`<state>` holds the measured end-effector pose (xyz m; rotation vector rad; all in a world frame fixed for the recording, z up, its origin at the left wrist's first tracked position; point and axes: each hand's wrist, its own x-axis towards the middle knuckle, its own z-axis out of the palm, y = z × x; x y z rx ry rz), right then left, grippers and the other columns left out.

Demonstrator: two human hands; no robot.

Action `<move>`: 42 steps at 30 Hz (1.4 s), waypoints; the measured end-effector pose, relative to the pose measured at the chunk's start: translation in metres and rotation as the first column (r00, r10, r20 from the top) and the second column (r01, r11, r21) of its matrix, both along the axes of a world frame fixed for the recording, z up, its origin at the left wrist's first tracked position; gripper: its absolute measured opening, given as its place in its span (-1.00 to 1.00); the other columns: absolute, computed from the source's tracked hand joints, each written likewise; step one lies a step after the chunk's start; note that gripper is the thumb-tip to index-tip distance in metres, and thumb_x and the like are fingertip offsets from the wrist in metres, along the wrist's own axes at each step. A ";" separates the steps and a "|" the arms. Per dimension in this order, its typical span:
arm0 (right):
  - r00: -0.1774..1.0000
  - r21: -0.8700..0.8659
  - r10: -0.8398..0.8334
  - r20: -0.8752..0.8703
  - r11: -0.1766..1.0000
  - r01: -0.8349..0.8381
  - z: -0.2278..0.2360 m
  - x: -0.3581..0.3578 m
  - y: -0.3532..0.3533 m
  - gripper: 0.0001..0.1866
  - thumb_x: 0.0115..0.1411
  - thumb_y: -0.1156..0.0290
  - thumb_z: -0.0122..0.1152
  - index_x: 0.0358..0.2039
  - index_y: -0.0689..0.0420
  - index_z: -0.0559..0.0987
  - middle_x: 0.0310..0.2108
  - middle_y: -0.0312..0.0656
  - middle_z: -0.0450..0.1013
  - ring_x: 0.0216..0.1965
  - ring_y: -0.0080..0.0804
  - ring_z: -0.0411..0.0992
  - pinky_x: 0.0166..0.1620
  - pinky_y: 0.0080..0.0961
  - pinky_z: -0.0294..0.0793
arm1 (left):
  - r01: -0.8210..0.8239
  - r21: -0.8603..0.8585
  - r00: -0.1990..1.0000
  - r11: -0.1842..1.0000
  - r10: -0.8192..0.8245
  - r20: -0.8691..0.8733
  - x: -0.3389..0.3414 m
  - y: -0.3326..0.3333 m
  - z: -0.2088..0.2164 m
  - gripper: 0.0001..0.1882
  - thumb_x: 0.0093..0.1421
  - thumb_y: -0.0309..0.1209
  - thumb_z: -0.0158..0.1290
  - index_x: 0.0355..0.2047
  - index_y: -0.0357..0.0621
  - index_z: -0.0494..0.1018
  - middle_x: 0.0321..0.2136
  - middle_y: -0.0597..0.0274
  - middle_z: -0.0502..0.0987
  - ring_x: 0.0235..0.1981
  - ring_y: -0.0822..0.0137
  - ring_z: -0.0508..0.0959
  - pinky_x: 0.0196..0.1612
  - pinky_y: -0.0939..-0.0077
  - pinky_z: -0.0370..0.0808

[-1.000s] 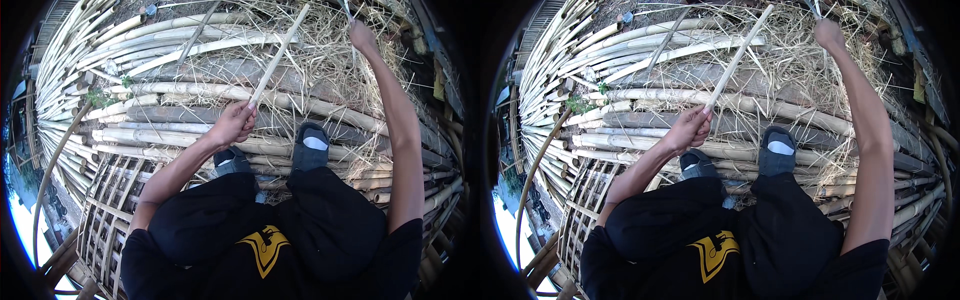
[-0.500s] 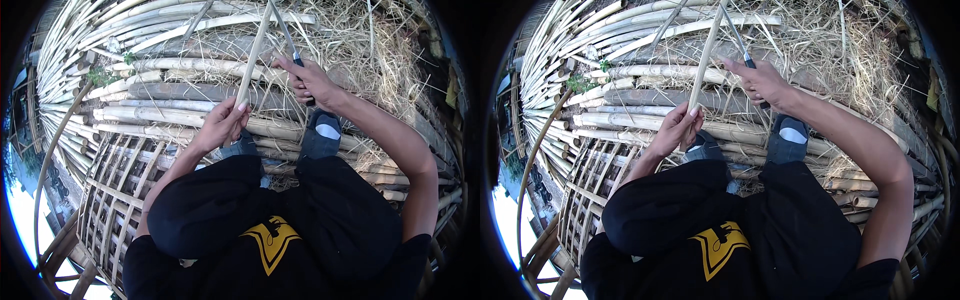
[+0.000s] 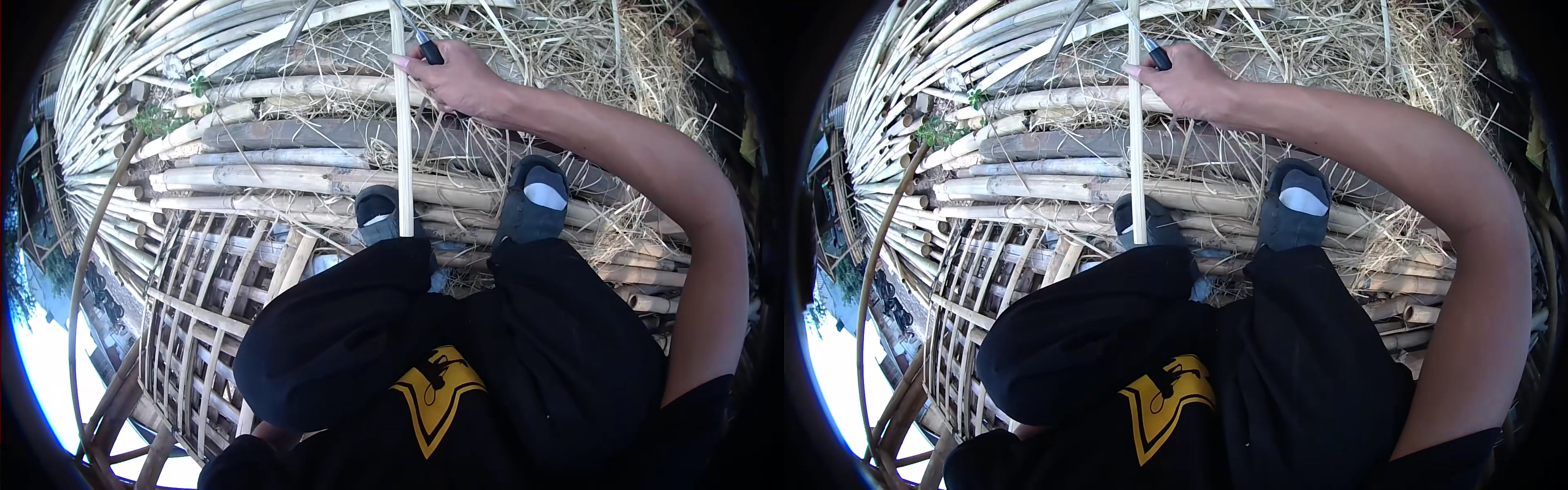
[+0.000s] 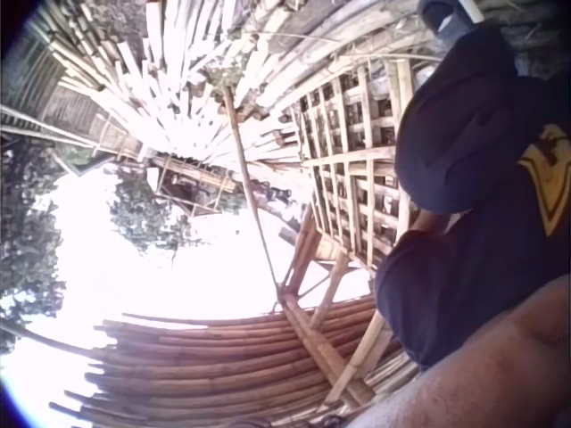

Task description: The person scrapes thin strips of bamboo with a knife to shave them while holding them by hand.

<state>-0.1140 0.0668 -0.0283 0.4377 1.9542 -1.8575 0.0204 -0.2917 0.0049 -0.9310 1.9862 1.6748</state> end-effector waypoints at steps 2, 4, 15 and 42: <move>0.999 -0.013 -0.011 -0.035 1.000 0.010 0.003 -0.003 0.003 -0.64 0.22 0.08 0.14 -0.52 0.12 0.50 -0.73 -0.37 0.24 -0.68 -0.62 0.17 -0.58 -0.54 0.19 | -0.046 -0.037 0.999 0.998 0.047 0.026 0.012 -0.011 0.006 -0.72 0.35 -0.32 -0.14 -0.08 -0.29 0.34 -0.28 0.10 0.47 -0.24 0.33 0.53 -0.21 0.50 0.48; 0.996 0.124 0.064 -0.059 0.991 -0.056 0.014 -0.012 0.008 -0.67 0.27 0.12 0.08 -0.40 0.16 0.45 -0.68 -0.45 0.15 -0.76 -0.73 0.06 -0.70 -0.67 0.06 | -0.059 -0.060 0.998 0.996 0.061 0.036 0.019 -0.019 0.012 -0.72 0.35 -0.32 -0.14 -0.08 -0.29 0.34 -0.27 0.09 0.47 -0.23 0.33 0.53 -0.20 0.50 0.48; 0.971 0.132 0.224 -0.079 0.968 -0.213 0.059 -0.052 0.016 -0.76 0.25 0.38 0.01 -0.55 0.17 0.41 -0.72 -0.32 0.25 -0.76 -0.57 0.14 -0.72 -0.64 0.14 | -0.041 -0.085 0.991 0.996 0.052 0.124 0.031 -0.030 0.019 -0.71 0.35 -0.32 -0.15 -0.07 -0.30 0.34 -0.26 0.08 0.47 -0.22 0.31 0.53 -0.18 0.49 0.47; 0.999 0.064 -0.050 -0.005 0.997 0.051 0.036 -0.008 0.061 -0.68 0.27 0.16 0.09 -0.43 0.18 0.45 -0.70 -0.39 0.22 -0.71 -0.61 0.16 -0.66 -0.57 0.19 | -0.025 -0.225 0.971 0.974 0.078 0.227 0.054 -0.013 0.080 -0.69 0.35 -0.30 -0.17 -0.06 -0.30 0.33 -0.22 0.04 0.46 -0.20 0.27 0.53 -0.14 0.46 0.46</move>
